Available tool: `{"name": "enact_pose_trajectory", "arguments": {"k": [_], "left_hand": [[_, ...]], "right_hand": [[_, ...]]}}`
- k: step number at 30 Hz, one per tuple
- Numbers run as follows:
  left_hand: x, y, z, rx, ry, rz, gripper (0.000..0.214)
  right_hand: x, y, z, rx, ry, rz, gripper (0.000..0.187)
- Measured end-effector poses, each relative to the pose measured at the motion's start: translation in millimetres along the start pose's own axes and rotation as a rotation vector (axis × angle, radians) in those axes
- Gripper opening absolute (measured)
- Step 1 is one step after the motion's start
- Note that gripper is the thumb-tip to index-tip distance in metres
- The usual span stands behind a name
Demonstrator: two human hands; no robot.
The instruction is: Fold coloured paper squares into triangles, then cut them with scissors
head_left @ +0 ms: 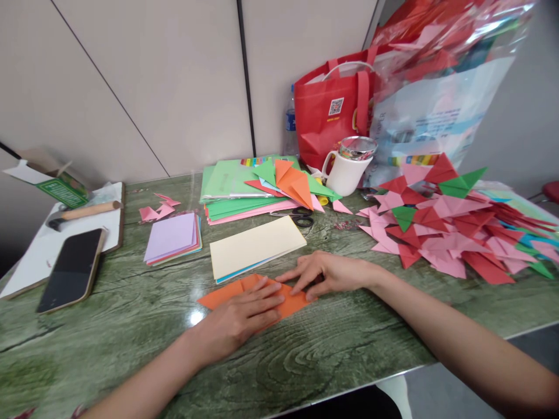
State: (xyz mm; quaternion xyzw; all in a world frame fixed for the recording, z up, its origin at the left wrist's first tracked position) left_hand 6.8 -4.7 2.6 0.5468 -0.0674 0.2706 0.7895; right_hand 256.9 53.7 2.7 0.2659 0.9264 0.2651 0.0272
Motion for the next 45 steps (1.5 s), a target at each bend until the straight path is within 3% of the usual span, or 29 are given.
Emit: {"name": "enact_pose_trajectory", "arguments": {"k": [6,15,28,31,37,40,45], "left_hand": [[2.7,1.2,1.5,0.016,-0.013,0.015,0.03],[3.0,-0.2,-1.1,-0.026,0.0,0.009,0.028],[8.3,-0.1,4.6,0.104,0.072,-0.048,0.026],[8.9,0.2,4.8,0.122,0.061,-0.053,0.026],[10.1,1.3,6.0,0.112,0.087,-0.067,0.027],[11.8,1.5,7.6,0.083,0.115,-0.065,0.027],[14.1,2.3,8.7,0.081,0.11,-0.065,0.028]], "right_hand": [[-2.0,1.0,0.3,0.031,-0.048,0.065,0.021],[-7.6,4.7,-15.0,-0.316,-0.136,0.053,0.004],[-26.6,3.4,-41.1,-0.568,-0.316,0.004,0.009],[-28.0,-4.7,-51.0,-0.667,-0.323,0.015,0.014],[-19.9,-38.2,-56.5,-0.838,-0.235,0.284,0.019],[-11.5,-57.6,-51.6,-0.813,-0.184,0.272,0.026],[2.2,-76.6,-47.9,-0.881,-0.283,0.233,0.024]]}}
Point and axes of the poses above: each hand's wrist, its own x-axis towards the middle knuckle, its own y-axis out of the back of the hand, z = x × y, the point moved 1 cm from there along x, towards the middle knuckle, and after that the axes turned 8 degrees about z, right-handed, at the moved point
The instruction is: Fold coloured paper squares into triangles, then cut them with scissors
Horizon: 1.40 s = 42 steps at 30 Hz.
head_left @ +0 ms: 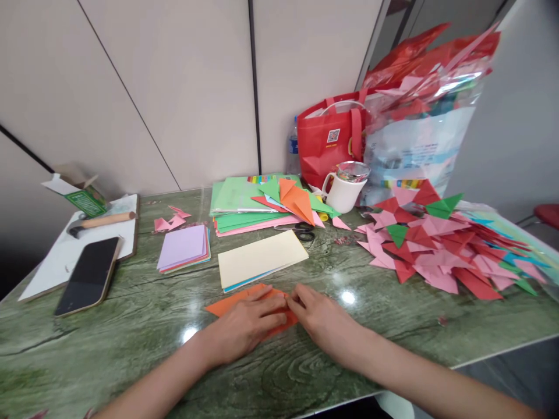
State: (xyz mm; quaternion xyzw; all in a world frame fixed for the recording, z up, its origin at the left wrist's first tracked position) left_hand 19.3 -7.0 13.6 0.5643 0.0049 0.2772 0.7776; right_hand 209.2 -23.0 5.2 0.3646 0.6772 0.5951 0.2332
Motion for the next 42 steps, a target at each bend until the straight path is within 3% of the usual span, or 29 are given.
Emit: {"name": "enact_pose_trajectory", "arguments": {"k": [6,12,19,22,29,34,42], "left_hand": [[-1.8,-2.0,-1.8,-0.029,-0.007,0.016,0.029],[-3.0,-0.8,-1.7,-0.013,-0.017,0.048,0.028],[-5.8,-0.5,2.0,0.04,-0.013,-0.006,0.031],[-8.4,-2.0,2.3,0.052,0.004,-0.027,0.033],[-11.3,-3.5,2.8,-0.004,0.039,-0.045,0.035],[-10.0,-2.5,3.6,-0.06,0.057,-0.013,0.037],[-9.9,-2.4,3.3,-0.05,0.036,-0.005,0.035]], "right_hand": [[-3.9,0.4,-8.9,-0.143,-0.064,-0.035,0.026],[-28.0,0.4,-4.1,-0.226,-0.167,-0.065,0.029],[-29.5,23.2,0.6,-0.223,-0.22,-0.165,0.03],[-18.3,23.7,0.4,-0.123,-0.157,-0.084,0.03],[-14.2,-5.5,9.8,0.083,0.052,0.087,0.029],[-15.8,-10.1,17.7,0.18,0.088,0.115,0.033],[-15.6,-12.1,24.1,0.154,0.153,0.147,0.038]]}}
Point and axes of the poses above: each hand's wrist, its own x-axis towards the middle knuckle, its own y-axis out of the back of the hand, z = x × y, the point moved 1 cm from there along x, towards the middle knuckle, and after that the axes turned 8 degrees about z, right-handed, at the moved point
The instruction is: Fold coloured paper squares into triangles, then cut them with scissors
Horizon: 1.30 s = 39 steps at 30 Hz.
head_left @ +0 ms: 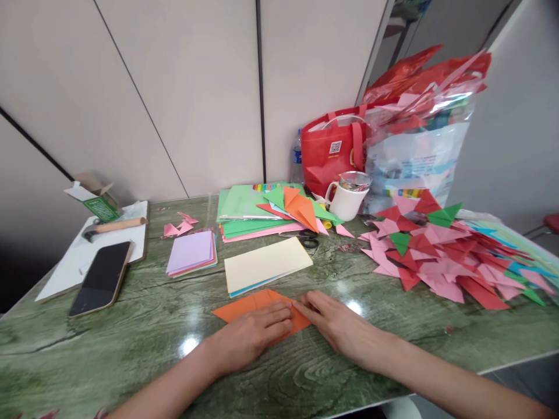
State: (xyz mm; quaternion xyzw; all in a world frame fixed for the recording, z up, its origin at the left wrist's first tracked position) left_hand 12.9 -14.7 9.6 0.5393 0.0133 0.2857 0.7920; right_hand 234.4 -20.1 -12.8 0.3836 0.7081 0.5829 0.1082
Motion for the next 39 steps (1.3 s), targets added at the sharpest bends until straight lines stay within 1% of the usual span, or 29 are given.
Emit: {"name": "enact_pose_trajectory", "arguments": {"k": [4,8,14,20,24,26,27,32,34,35,37,39], "left_hand": [[-2.1,-2.6,-3.7,0.022,-0.003,-0.035,0.037],[-1.9,-3.2,-3.7,0.033,0.018,-0.061,0.036],[0.0,-2.4,-1.4,0.007,0.018,-0.053,0.035],[-0.9,-1.6,-1.8,-0.024,0.017,-0.01,0.037],[0.5,-0.5,-0.2,-0.017,0.027,-0.038,0.033],[0.7,-0.2,1.1,0.004,0.012,-0.03,0.031],[0.4,-0.1,1.9,0.02,-0.005,-0.009,0.03],[-4.3,0.4,6.7,0.207,-0.173,0.137,0.032],[-6.6,1.5,6.9,0.27,-0.227,0.231,0.03],[-7.8,2.3,5.8,0.287,-0.231,0.291,0.029],[-10.7,4.0,0.6,0.3,-0.197,0.435,0.029],[-13.9,5.9,-7.2,0.312,-0.139,0.579,0.032]], "right_hand": [[6.9,7.8,3.3,0.033,0.018,-0.074,0.033],[16.0,12.5,9.0,0.05,0.052,-0.129,0.034],[37.2,14.0,12.5,-0.028,0.168,-0.199,0.043],[59.6,13.2,7.7,-0.138,0.232,-0.229,0.034],[70.3,12.4,1.1,-0.203,0.232,-0.258,0.03],[73.1,12.8,-4.7,-0.214,0.168,-0.264,0.029],[73.5,13.1,-8.1,-0.214,0.108,-0.257,0.029],[67.0,15.3,-23.7,-0.153,-0.308,-0.245,0.021],[62.5,16.3,-26.4,-0.091,-0.417,-0.248,0.022],[60.5,17.0,-26.9,-0.054,-0.459,-0.246,0.023],[57.1,18.5,-26.9,0.022,-0.527,-0.246,0.022],[55.0,20.3,-27.0,0.082,-0.555,-0.239,0.018]]}}
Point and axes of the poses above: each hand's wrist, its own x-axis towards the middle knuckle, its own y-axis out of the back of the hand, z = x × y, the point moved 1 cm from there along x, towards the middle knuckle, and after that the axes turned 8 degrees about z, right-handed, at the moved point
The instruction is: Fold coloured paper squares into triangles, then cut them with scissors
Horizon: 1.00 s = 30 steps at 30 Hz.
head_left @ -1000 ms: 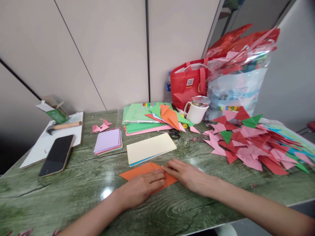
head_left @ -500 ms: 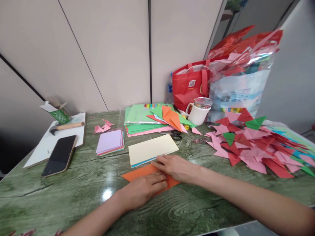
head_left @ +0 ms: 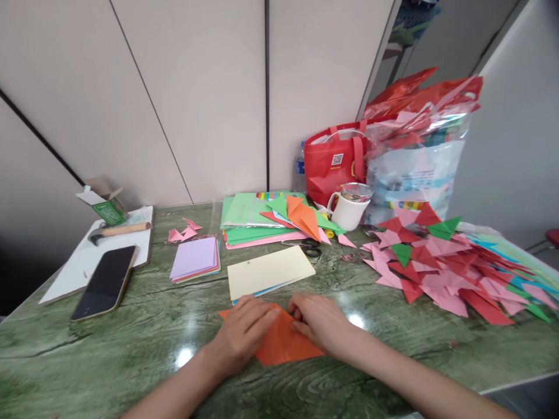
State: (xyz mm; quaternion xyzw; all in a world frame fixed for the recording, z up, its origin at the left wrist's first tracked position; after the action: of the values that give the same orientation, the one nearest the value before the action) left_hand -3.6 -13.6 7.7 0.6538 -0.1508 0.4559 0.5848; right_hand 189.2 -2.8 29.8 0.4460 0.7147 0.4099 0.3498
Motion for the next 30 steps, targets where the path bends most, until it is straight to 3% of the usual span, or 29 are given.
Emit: {"name": "enact_pose_trajectory", "arguments": {"k": [5,9,14,18,23,27,30], "left_hand": [[-5.7,6.5,-18.8,0.179,0.236,0.235,0.031],[-10.0,12.1,-34.1,0.267,0.411,0.316,0.02],[-23.1,6.5,-54.6,0.275,0.453,0.211,0.022],[-31.3,0.5,-58.0,0.256,0.429,0.095,0.031],[-33.9,-0.7,-57.2,0.234,0.395,-0.005,0.028],[-33.8,-0.4,-58.7,0.237,0.387,-0.034,0.022],[-32.5,-0.6,-58.2,0.241,0.381,-0.046,0.017]], "right_hand": [[-2.7,6.9,2.2,0.047,0.041,0.029,0.013],[6.1,23.8,18.7,0.165,0.033,0.154,0.006],[46.0,68.3,54.4,0.429,0.182,0.54,0.006],[95.4,100.1,80.9,0.41,0.072,0.853,0.016],[134.3,112.6,98.6,0.322,0.033,0.897,0.021],[125.2,100.4,87.1,0.219,0.142,0.864,0.02],[105.7,73.9,60.5,0.184,0.358,0.694,0.014]]}}
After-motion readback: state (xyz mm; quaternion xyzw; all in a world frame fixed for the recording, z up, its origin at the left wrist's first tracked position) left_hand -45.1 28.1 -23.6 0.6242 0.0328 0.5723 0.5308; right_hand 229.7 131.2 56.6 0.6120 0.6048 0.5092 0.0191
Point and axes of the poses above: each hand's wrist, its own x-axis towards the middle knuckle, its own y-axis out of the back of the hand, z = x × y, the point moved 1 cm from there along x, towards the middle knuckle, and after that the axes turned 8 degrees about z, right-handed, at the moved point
